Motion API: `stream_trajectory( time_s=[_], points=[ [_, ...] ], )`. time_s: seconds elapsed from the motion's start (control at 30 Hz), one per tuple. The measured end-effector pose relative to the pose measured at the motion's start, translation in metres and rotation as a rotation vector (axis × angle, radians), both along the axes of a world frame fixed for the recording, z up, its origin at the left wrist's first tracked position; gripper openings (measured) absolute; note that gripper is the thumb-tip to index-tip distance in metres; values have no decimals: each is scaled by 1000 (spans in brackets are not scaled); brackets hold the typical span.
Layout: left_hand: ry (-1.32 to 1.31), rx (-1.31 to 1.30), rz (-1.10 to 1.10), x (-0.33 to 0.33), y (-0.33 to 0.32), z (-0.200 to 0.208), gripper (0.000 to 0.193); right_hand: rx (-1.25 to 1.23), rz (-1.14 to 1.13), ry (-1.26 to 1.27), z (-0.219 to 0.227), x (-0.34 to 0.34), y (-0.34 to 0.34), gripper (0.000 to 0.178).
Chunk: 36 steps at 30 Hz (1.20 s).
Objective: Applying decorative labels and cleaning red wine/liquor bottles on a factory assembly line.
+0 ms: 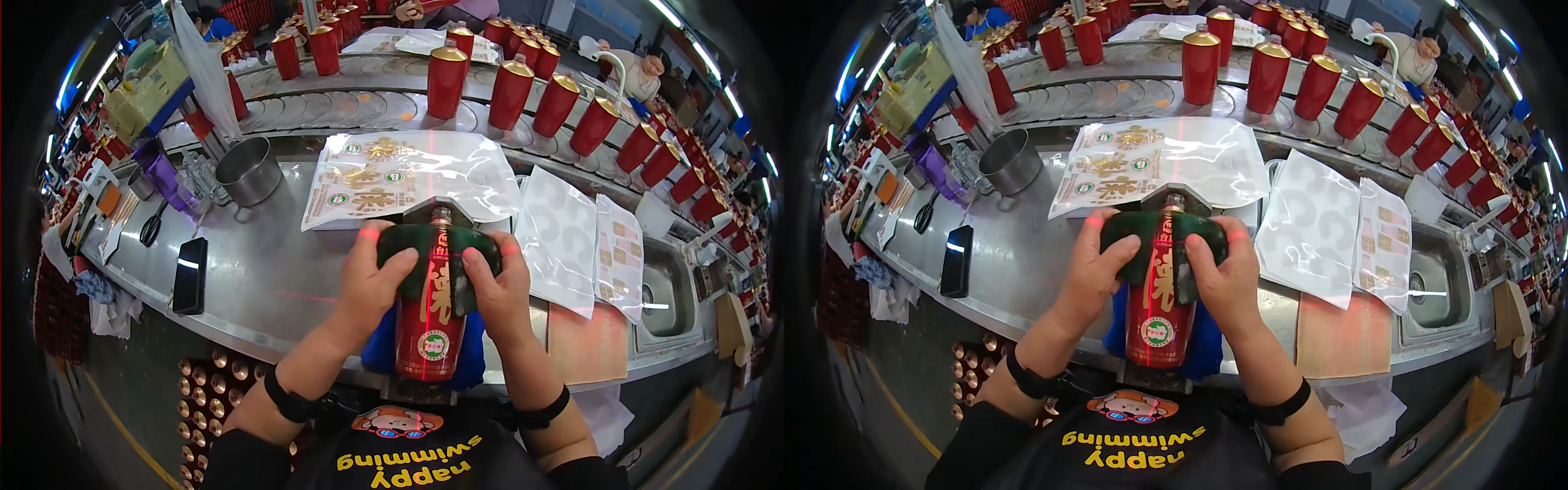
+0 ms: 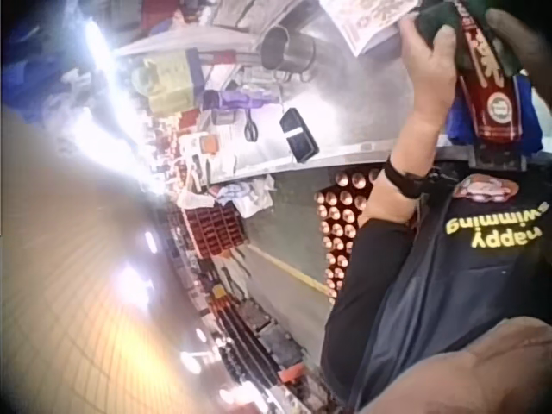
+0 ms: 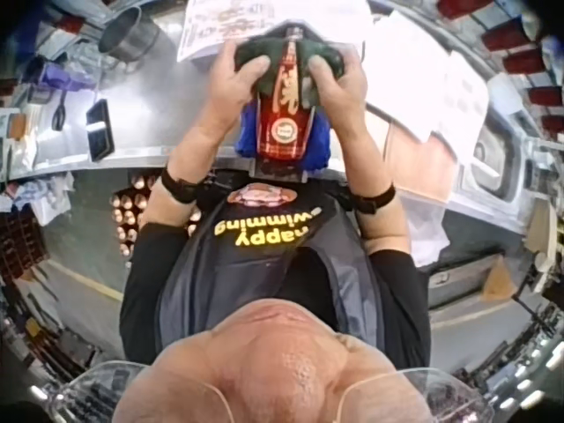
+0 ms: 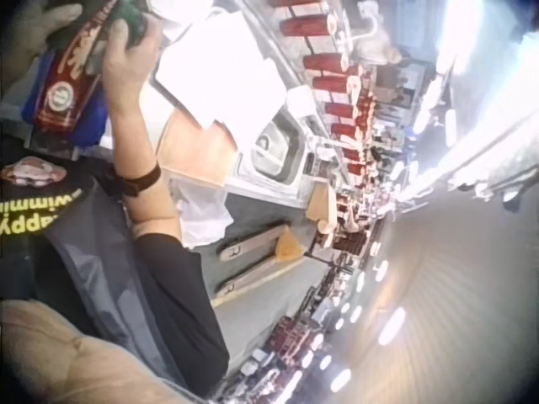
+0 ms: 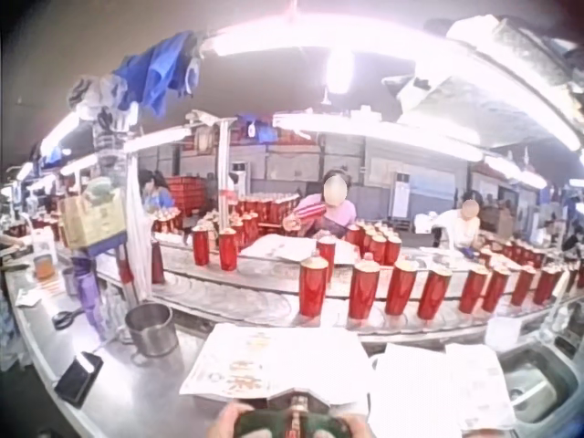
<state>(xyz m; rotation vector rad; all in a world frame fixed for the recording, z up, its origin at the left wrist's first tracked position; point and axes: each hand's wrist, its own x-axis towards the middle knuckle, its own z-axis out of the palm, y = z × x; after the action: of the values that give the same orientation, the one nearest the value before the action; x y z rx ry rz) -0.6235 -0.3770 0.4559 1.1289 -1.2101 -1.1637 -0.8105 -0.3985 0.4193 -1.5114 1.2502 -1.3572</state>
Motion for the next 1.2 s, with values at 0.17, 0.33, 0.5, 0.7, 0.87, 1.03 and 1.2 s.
stream_trajectory(
  time_s=[0.17,0.33,0.5,0.7,0.87,1.03,1.2],
  points=[
    [307,257,83,12,16,-5,28,254,-10,-392,2,-11,21,26],
    [211,172,-119,7,44,-2,26,49,100,-255,17,-8,50,29],
    [246,204,122,11,60,-11,32,138,-201,14,18,-6,70,30],
    [129,84,-80,10,90,-29,30,-22,28,93,7,-7,94,33],
    [437,92,-1,12,93,-29,27,4,-50,-202,2,-6,99,30],
    [177,54,36,9,85,-30,30,80,-44,27,6,-11,98,25],
    [430,-2,-55,3,64,-22,30,34,102,-232,7,-7,76,25]
  ],
)
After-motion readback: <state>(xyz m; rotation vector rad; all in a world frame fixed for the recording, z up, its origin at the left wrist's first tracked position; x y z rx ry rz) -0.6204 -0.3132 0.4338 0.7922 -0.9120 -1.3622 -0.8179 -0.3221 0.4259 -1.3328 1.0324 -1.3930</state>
